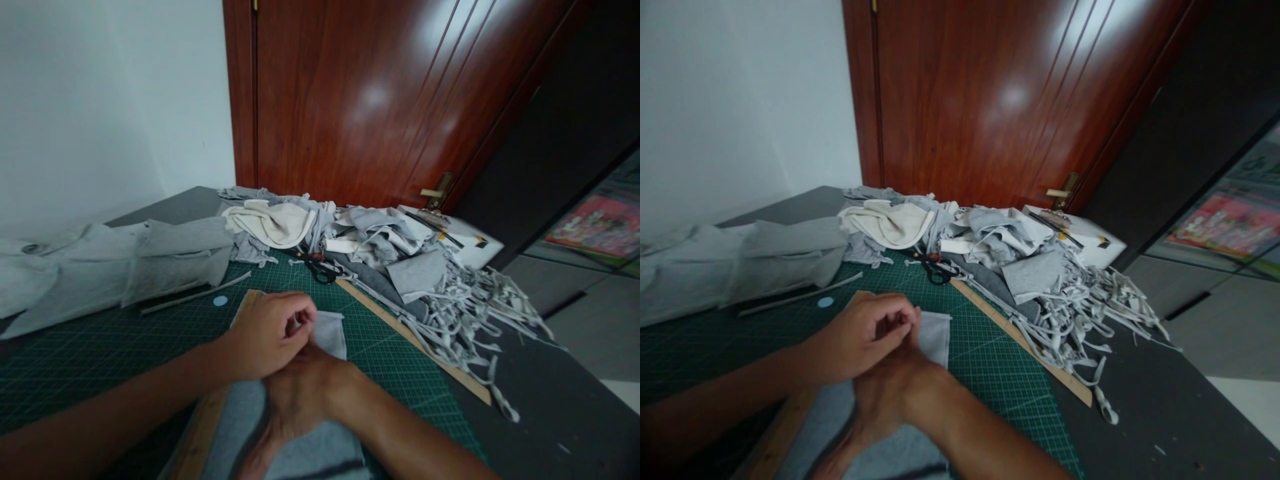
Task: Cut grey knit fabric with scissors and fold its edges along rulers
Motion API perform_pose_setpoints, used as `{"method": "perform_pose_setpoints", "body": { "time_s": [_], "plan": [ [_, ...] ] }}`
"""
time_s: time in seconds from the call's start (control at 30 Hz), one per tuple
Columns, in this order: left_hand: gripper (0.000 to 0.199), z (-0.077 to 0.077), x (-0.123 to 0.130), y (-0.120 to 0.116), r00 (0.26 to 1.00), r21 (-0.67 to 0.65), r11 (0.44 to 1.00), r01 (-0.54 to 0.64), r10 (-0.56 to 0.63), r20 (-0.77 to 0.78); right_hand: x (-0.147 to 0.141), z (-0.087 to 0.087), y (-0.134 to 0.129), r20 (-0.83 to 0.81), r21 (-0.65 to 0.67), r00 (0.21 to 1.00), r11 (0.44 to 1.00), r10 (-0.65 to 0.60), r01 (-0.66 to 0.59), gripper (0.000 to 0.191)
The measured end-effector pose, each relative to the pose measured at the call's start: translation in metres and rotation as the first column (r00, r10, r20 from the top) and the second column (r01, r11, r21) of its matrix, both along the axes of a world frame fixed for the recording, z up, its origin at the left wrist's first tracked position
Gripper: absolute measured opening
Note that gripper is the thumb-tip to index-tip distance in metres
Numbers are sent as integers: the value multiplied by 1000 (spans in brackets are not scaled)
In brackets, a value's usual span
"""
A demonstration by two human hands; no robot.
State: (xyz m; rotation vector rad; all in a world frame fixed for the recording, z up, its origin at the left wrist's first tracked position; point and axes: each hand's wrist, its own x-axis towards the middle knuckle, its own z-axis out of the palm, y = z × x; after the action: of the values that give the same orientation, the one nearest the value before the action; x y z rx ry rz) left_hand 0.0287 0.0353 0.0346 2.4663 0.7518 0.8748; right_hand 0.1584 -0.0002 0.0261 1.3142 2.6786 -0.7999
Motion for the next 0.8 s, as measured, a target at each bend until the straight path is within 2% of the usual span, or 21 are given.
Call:
{"method": "perform_pose_setpoints", "body": {
  "time_s": [0.03,0.1,0.2,0.27,0.37,0.47,0.63,0.8],
  "plan": [
    [15,-1,-3,8,1000,-60,998,-2,1,-13,2,6,-2,-6,-55,1000,998,23,-23,145],
    [16,-4,-12,21,1000,-88,996,-23,21,-18,4,15,-7,-4,-50,1000,999,8,-8,154],
    [20,-4,-35,27,992,71,989,-127,129,-17,5,20,-14,-6,44,1000,999,-23,23,171],
    [23,-3,-50,25,976,211,955,-210,217,-12,5,20,-16,1,57,1000,998,-23,23,174],
    [26,-6,-62,16,978,327,933,-154,191,-86,6,20,-16,-4,14,1000,1000,-11,11,173],
    [34,-19,-58,4,974,275,960,-53,111,-199,8,21,-15,-61,-40,998,999,12,-14,168],
    [47,-42,-50,-5,965,248,966,-75,134,-228,9,21,-14,-100,-37,994,999,31,-35,166],
    [53,-48,-54,-4,953,272,960,-68,144,-267,23,24,-2,-86,-96,989,987,118,-126,162]
  ]
}}
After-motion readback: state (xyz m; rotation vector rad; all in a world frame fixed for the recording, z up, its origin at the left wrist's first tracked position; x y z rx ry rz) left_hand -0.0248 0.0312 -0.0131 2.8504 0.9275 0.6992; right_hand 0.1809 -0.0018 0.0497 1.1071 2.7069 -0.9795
